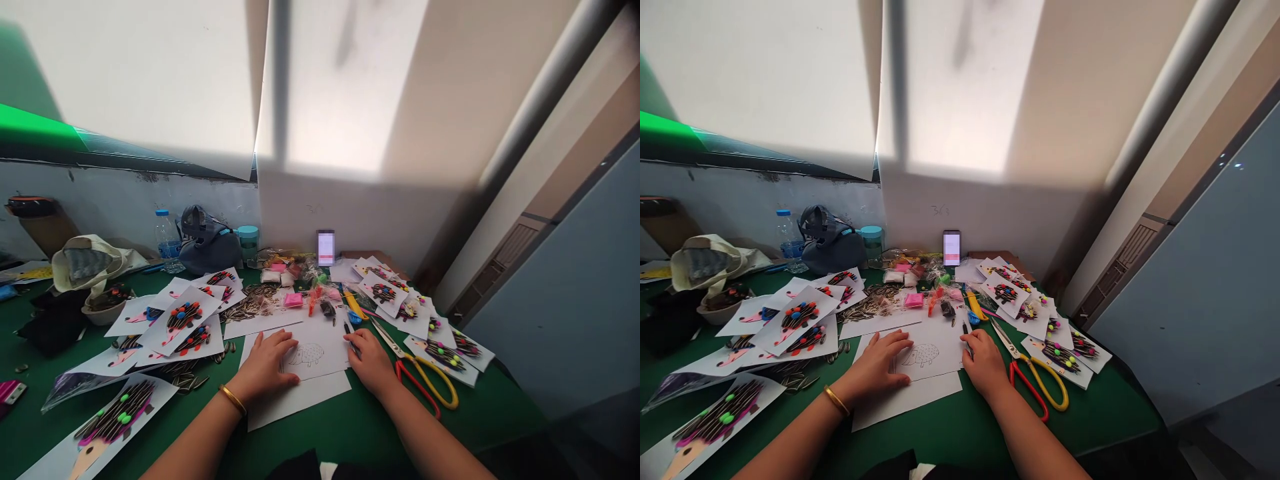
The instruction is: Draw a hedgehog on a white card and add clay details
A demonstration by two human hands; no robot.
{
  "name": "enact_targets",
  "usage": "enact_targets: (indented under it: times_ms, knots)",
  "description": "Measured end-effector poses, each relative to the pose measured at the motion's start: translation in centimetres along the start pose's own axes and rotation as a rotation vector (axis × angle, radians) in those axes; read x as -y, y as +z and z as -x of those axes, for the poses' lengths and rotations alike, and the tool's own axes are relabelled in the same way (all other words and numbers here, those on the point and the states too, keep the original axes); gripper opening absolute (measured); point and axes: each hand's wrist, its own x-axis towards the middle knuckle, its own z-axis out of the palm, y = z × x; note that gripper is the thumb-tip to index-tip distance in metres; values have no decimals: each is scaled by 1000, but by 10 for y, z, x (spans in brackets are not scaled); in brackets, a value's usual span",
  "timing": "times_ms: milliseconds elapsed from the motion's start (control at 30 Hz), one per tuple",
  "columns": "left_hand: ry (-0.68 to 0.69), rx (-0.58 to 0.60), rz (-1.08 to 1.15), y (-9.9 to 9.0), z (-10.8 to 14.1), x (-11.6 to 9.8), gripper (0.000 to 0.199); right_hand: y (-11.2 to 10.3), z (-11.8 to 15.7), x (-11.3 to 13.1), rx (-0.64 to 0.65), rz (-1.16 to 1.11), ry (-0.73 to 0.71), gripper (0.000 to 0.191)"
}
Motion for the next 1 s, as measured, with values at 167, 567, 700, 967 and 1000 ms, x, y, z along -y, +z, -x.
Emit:
enact_targets:
  times_ms: [167,567,700,967,1000]
  knots:
    - [3,-6,9,0,0,0,74,1,1,-1,-8,-8,-6,34]
    - [32,-7,13,2,0,2,72,-1,-1,0,3,-30,20,33]
    - [45,-18,19,2,0,1,71,0,-2,0,6,-34,19,34]
    - [60,-65,30,3,2,2,57,1,-3,-1,6,-36,15,32]
    - [57,-70,30,3,2,1,55,1,-3,-1,5,-37,16,32]
